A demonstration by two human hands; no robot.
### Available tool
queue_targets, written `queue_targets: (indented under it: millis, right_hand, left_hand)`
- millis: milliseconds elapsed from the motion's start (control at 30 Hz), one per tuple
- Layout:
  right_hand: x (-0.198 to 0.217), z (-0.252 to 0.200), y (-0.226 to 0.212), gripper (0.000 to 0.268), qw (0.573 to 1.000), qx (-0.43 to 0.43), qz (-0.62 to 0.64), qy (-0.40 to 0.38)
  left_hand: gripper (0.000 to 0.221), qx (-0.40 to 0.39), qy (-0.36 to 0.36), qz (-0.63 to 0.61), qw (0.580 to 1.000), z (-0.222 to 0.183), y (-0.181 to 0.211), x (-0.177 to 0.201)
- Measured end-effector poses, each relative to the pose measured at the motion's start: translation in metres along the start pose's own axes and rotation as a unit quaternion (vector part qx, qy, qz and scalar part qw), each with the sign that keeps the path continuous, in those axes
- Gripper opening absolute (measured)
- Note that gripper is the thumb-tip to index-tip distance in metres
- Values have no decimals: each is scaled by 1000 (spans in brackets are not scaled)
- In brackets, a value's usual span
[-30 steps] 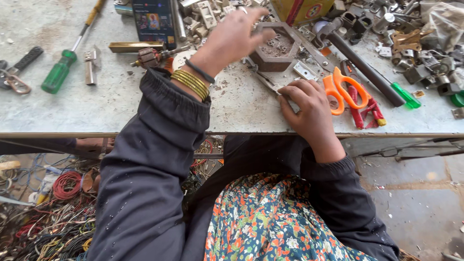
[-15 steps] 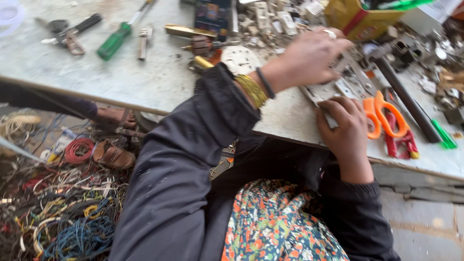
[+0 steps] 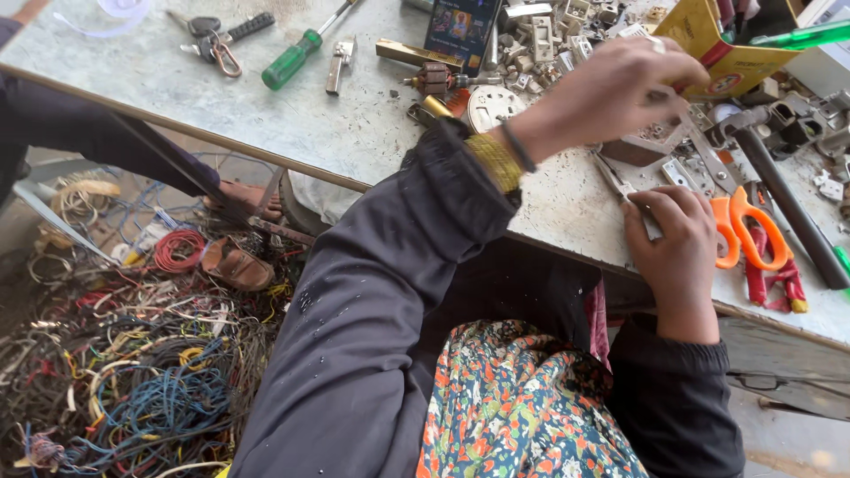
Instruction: The person works at a cluttered workbench, using pliers, a hammer, and scissors to manipulate small metal and plastic electrical parts. They hammer a component held in pliers, cut a piece with scissors, and later use pliers to adjust a small cylindrical object with wires.
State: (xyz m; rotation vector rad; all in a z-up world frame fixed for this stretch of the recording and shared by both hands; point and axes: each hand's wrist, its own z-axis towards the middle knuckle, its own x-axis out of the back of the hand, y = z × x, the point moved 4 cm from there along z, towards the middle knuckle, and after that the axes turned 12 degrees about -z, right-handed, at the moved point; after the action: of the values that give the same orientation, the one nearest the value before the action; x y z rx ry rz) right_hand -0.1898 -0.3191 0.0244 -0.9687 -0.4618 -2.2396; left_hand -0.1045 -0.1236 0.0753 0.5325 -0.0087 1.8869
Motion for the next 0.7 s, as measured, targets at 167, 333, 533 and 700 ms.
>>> queue_targets:
  millis: [167, 333, 533, 700]
  right_hand:
    - [2, 0, 0, 8, 1000, -7, 13, 5]
    - [1, 0, 2, 9, 1000, -7, 11, 10]
    - [0, -3, 3, 10, 1000, -7, 11, 17]
    - [-4, -5, 6, 10, 1000, -9, 11, 14]
  left_hand:
    - [24, 24, 46, -26, 998, -42, -5, 82]
    - [22, 137, 90, 91, 982, -94, -24, 180]
    - [36, 246, 59, 215, 943, -157, -28, 242]
    - [36, 293, 6, 278, 915, -178, -29, 234]
